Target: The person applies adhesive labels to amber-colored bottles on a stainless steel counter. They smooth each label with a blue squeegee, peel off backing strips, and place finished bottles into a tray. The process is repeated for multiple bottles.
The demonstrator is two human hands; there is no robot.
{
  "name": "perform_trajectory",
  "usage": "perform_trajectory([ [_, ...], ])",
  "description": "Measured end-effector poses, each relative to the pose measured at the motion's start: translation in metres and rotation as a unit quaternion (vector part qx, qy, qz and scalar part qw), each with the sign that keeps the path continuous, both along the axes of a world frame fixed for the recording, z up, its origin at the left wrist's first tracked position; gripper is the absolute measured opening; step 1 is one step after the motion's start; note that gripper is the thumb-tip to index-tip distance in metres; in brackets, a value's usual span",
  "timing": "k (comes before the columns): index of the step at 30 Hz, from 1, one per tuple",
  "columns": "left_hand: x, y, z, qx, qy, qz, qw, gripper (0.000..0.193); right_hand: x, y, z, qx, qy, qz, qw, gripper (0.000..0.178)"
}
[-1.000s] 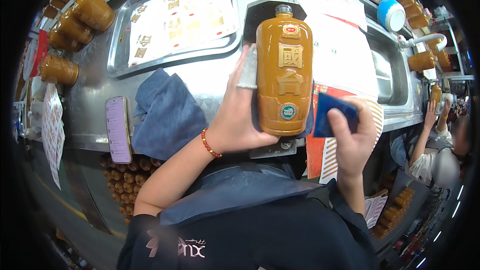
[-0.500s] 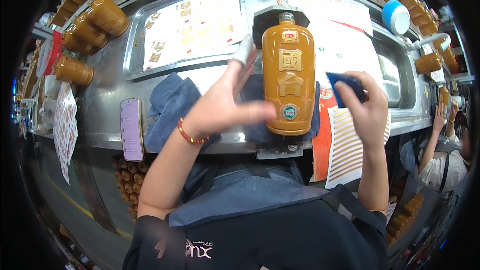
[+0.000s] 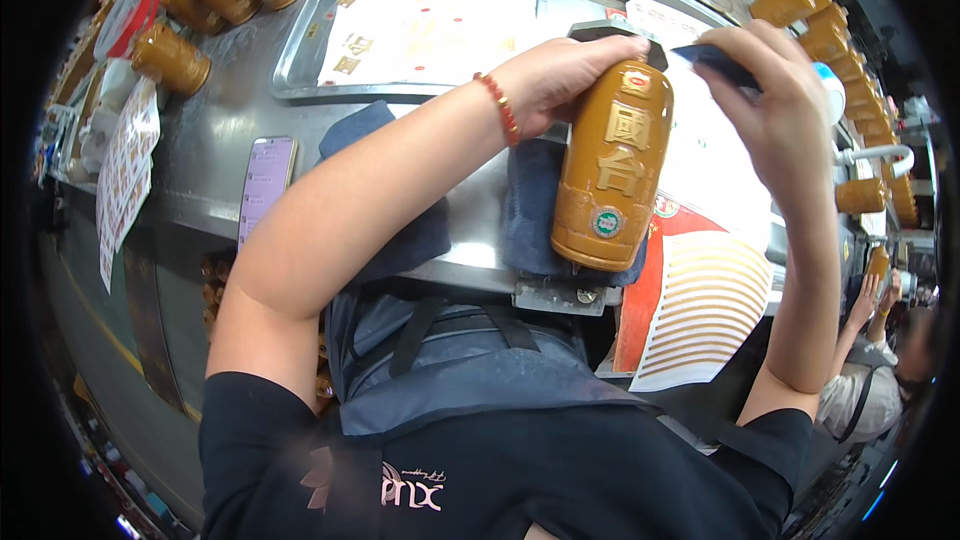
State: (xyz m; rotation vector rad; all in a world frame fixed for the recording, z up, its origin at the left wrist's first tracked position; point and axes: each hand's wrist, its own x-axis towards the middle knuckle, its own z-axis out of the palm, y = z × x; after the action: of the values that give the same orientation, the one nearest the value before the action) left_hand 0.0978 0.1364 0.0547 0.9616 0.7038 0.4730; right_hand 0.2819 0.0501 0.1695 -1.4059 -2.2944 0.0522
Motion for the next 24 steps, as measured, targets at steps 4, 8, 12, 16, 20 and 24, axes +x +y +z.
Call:
perform_trajectory([
  [4,0.007,0.010,0.007,-0.024,0.011,-0.051,0.998,0.047,-0.017,-0.018,-0.001,-0.207,0.094,0.047,0.973,0.019],
  [8,0.005,0.006,0.028,0.043,0.090,-0.064,0.993,0.050,0.020,-0.007,0.005,0.006,-0.004,-0.074,0.997,0.019],
  [12,-0.026,-0.020,0.020,0.033,0.047,-0.021,0.998,0.049,-0.001,-0.023,0.000,-0.187,0.107,0.038,0.976,0.026],
  [16,-0.087,-0.072,0.034,0.081,-0.095,0.103,0.987,0.044,0.094,-0.036,0.002,0.012,0.033,-0.120,0.992,0.025],
  [20,-0.232,-0.165,0.060,0.210,-0.005,0.393,0.895,0.034,0.054,-0.024,-0.036,-0.022,0.136,-0.091,0.986,0.026],
  [24,-0.362,-0.299,0.055,0.279,-0.041,0.665,0.692,0.028,0.022,-0.008,-0.059,-0.040,0.167,-0.048,0.984,0.026],
])
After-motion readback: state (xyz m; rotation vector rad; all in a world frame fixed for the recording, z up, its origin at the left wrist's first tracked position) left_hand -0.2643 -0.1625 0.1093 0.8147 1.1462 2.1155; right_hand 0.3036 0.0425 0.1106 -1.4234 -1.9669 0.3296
